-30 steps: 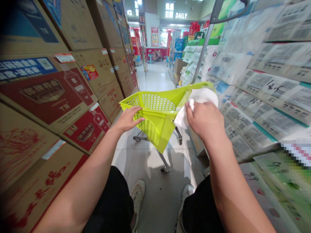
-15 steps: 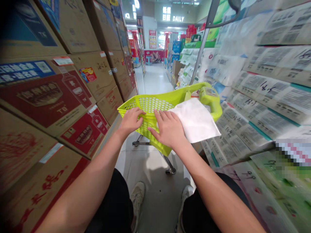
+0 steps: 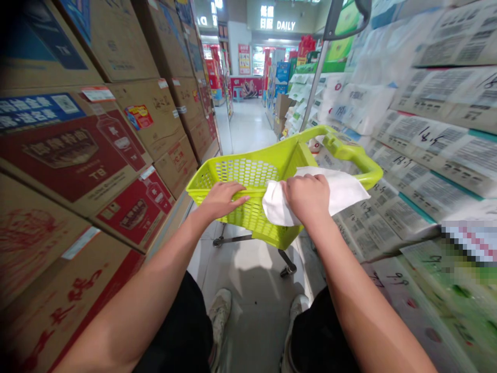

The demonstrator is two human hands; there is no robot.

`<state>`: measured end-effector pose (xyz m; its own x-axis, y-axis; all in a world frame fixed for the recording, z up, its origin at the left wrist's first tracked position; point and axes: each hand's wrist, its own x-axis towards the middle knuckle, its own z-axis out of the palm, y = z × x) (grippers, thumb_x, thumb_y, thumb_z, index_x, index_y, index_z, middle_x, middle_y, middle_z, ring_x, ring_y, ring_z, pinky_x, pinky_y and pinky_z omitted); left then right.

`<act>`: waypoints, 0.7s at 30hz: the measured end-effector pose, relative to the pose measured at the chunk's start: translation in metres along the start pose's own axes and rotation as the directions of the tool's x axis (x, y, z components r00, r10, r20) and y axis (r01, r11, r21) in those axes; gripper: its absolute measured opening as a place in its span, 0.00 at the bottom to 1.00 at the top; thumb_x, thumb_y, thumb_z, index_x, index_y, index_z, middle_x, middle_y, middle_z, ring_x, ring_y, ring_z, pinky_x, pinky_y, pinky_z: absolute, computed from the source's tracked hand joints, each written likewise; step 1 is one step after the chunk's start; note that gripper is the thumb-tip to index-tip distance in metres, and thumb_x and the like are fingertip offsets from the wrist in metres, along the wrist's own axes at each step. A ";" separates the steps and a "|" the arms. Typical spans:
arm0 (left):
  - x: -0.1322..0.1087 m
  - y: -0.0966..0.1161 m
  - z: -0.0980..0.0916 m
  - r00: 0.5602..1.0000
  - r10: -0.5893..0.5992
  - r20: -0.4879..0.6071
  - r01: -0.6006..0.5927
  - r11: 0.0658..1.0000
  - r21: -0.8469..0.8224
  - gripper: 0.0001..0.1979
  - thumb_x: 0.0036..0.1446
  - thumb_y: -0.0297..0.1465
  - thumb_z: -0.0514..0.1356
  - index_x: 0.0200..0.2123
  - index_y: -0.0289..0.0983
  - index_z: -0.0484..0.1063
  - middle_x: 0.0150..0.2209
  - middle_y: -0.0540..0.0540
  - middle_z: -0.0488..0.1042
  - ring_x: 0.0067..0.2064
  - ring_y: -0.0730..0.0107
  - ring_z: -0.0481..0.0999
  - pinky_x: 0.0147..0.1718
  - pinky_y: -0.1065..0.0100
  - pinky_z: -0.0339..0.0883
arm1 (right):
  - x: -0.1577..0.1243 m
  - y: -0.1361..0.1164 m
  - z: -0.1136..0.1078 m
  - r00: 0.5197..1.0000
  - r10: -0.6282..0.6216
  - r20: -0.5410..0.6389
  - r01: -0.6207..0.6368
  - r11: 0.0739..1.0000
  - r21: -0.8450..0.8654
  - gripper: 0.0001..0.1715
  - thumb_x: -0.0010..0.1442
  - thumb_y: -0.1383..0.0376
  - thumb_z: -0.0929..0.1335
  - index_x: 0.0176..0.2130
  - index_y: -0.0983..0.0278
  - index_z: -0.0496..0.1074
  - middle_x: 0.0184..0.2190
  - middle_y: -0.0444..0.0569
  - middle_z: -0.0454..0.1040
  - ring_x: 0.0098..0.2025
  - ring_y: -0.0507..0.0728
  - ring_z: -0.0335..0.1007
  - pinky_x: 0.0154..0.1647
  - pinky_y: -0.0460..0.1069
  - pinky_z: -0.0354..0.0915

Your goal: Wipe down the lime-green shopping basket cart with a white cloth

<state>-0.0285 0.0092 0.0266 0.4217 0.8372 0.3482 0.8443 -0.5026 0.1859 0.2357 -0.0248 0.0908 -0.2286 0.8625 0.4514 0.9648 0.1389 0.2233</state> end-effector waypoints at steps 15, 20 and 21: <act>0.030 0.027 0.023 1.000 -0.023 -0.017 -0.009 0.299 -0.954 0.24 0.56 0.39 0.68 0.50 0.40 0.63 0.36 0.50 0.76 0.40 0.68 0.79 0.45 0.66 0.74 | 0.006 -0.021 0.017 0.999 -0.001 -0.039 0.007 0.988 0.152 0.28 0.73 0.55 0.58 0.37 0.64 0.80 0.34 0.58 0.82 0.38 0.62 0.73 0.41 0.55 0.48; 0.025 0.018 0.015 0.994 -0.011 -0.110 -0.096 0.412 -0.906 0.22 0.55 0.36 0.67 0.52 0.39 0.68 0.48 0.44 0.75 0.51 0.64 0.78 0.54 0.61 0.74 | 0.001 -0.024 0.021 0.996 -0.076 -0.042 0.081 0.989 0.126 0.28 0.73 0.53 0.58 0.38 0.64 0.80 0.35 0.58 0.82 0.41 0.64 0.72 0.45 0.57 0.49; 0.025 0.017 0.014 0.991 -0.020 -0.132 -0.109 0.444 -0.889 0.19 0.55 0.36 0.67 0.49 0.39 0.70 0.50 0.42 0.75 0.53 0.62 0.78 0.55 0.60 0.74 | 0.001 -0.025 0.020 0.995 -0.088 -0.038 0.092 0.987 0.128 0.28 0.73 0.53 0.58 0.39 0.64 0.80 0.36 0.58 0.82 0.42 0.64 0.72 0.45 0.57 0.49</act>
<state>0.0012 0.0250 0.0255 0.3574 0.8115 0.4624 0.0348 -0.5063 0.8617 0.2144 -0.0179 0.0679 -0.3176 0.8276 0.4627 0.9482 0.2793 0.1513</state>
